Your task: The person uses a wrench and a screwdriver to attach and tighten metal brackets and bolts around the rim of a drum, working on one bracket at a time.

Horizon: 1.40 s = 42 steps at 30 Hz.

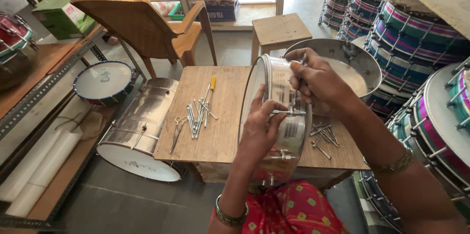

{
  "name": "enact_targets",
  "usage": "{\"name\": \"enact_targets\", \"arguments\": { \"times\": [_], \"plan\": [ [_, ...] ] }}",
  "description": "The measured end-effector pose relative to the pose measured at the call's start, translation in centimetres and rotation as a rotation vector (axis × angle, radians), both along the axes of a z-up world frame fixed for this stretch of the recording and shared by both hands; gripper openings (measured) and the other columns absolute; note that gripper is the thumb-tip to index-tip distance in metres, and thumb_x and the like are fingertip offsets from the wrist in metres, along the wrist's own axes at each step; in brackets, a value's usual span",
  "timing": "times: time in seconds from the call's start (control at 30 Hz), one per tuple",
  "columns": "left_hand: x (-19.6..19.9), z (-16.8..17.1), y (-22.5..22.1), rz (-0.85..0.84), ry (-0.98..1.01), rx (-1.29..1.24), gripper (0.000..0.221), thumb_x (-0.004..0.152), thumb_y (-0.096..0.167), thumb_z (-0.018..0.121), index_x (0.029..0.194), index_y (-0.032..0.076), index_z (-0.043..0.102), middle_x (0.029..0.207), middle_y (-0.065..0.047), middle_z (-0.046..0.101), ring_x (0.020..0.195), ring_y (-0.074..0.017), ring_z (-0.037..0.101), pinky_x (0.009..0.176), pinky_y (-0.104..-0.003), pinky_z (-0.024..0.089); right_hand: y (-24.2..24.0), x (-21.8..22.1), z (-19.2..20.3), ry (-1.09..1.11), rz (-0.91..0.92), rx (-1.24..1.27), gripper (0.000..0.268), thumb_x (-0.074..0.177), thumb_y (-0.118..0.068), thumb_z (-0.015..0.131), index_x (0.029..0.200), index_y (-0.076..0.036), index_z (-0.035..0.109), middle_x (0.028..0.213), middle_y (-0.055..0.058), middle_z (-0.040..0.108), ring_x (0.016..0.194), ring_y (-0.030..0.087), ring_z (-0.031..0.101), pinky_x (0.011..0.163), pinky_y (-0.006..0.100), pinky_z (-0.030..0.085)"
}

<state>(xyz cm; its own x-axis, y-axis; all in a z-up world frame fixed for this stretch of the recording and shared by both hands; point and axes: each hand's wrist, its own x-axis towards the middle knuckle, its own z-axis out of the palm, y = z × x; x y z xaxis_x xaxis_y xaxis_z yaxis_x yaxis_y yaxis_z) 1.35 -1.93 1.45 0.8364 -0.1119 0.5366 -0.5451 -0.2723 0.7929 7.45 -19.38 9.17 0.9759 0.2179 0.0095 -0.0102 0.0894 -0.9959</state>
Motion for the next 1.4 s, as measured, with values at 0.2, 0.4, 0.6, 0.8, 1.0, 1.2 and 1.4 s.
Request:
{"name": "enact_targets", "arguments": {
  "times": [0.2,0.4,0.6,0.8,1.0,1.2,1.4],
  "plan": [
    [0.1,0.4,-0.1,0.016,-0.002,-0.001,0.013,0.092,0.010,0.072,0.104,0.005,0.070,0.159,-0.033,0.038,0.119,-0.0387,0.070,0.083,-0.038,0.063,-0.7,0.4,0.3,-0.053,-0.004,-0.089,0.023,0.105,-0.019,0.047,0.126,-0.009,0.052,0.069,0.000,0.056,0.043,0.006,0.040,0.034,0.024,0.035],
    [0.5,0.0,0.2,0.022,-0.016,0.018,0.013,0.092,0.010,0.072,0.103,0.006,0.070,0.158,-0.032,0.039,0.119,-0.0394,0.070,0.085,-0.038,0.062,-0.2,-1.9,-2.4,-0.222,-0.183,-0.315,0.022,0.105,-0.019,0.049,0.124,-0.010,0.052,0.069,0.003,0.057,0.048,0.010,0.047,0.041,0.026,0.039],
    [1.5,-1.1,0.6,0.078,-0.153,0.067,0.014,0.093,0.009,0.076,0.106,0.006,0.072,0.155,-0.035,0.041,0.134,-0.0464,0.057,0.091,-0.042,0.059,-0.1,-7.8,-9.9,-1.471,-0.074,-0.747,0.010,0.105,-0.008,0.042,0.106,-0.006,0.051,0.096,0.015,0.069,0.081,0.025,0.067,0.070,0.036,0.057],
    [1.5,-0.8,0.3,0.028,-0.048,-0.008,0.013,0.092,0.011,0.072,0.104,0.006,0.070,0.157,-0.034,0.040,0.124,-0.0410,0.065,0.082,-0.037,0.063,-2.2,-8.2,-8.2,-1.121,-0.130,-0.454,0.009,0.115,-0.012,0.040,0.112,-0.006,0.046,0.104,0.015,0.066,0.087,0.014,0.069,0.072,0.026,0.064],
    [1.2,-0.2,0.2,0.032,-0.039,0.005,0.012,0.092,0.011,0.073,0.103,0.005,0.071,0.156,-0.034,0.040,0.116,-0.0395,0.071,0.080,-0.038,0.064,-2.0,-4.0,-2.4,-0.430,-0.165,-0.057,0.022,0.111,-0.020,0.045,0.129,-0.006,0.045,0.081,0.008,0.065,0.055,0.009,0.055,0.048,0.023,0.047],
    [0.9,-0.4,0.1,0.021,-0.014,0.004,0.013,0.092,0.011,0.072,0.104,0.005,0.070,0.157,-0.034,0.038,0.111,-0.0387,0.073,0.081,-0.038,0.064,0.0,-2.1,-0.8,-0.190,-0.140,-0.185,0.025,0.106,-0.021,0.048,0.126,-0.008,0.051,0.072,0.005,0.063,0.045,0.009,0.048,0.039,0.025,0.038],
    [1.8,-1.2,0.4,0.029,-0.068,0.014,0.014,0.093,0.011,0.073,0.106,0.006,0.070,0.157,-0.033,0.040,0.117,-0.0415,0.070,0.083,-0.038,0.064,0.8,-4.9,-5.3,-0.609,-0.290,-0.364,0.019,0.107,-0.015,0.052,0.122,-0.003,0.049,0.076,0.007,0.066,0.062,0.014,0.064,0.052,0.029,0.049]
  ]
}}
